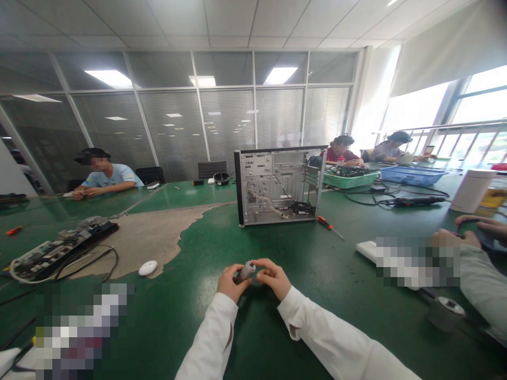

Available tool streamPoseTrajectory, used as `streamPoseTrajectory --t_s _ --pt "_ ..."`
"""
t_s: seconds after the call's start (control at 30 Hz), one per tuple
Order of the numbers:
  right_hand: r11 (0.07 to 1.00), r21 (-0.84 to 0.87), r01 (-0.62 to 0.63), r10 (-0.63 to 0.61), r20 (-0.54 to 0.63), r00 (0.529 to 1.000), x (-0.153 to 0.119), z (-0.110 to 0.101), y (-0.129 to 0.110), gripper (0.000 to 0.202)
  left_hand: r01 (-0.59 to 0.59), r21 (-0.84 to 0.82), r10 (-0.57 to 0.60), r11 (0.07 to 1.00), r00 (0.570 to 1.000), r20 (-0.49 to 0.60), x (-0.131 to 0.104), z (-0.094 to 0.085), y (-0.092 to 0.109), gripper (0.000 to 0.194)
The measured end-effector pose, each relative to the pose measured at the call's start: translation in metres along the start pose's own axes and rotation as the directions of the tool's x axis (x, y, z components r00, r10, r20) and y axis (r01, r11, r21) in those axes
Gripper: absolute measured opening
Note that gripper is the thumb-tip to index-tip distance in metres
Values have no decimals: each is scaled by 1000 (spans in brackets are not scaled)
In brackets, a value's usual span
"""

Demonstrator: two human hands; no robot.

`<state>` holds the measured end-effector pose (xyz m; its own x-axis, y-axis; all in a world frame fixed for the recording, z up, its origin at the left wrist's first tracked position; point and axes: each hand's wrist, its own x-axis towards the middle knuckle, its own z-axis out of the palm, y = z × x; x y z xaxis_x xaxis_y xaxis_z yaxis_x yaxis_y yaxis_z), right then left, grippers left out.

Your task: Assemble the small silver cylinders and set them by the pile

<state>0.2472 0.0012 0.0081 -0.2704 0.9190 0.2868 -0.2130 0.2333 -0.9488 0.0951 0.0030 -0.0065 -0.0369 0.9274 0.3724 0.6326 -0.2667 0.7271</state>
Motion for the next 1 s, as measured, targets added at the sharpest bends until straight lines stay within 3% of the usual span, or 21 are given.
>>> streamPoseTrajectory --t_s 0.4,0.57,0.73,0.87,1.0 --pt "950 -289 118 -95 90 991 -6 3 1 36 -178 62 172 982 981 87 0 -6 3 31" --pt "940 -316 125 -101 91 991 -7 3 2 36 -195 91 185 977 977 102 -1 -8 6 32" --pt "983 -169 77 -76 11 997 -3 3 10 44 -156 59 149 986 982 116 -1 -7 7 30" --pt "996 60 -62 67 -87 994 3 3 18 47 -118 31 113 992 984 138 0 -6 5 31" --pt "982 120 -143 160 -140 977 6 3 20 39 -101 3 99 995 981 166 0 -7 5 32"
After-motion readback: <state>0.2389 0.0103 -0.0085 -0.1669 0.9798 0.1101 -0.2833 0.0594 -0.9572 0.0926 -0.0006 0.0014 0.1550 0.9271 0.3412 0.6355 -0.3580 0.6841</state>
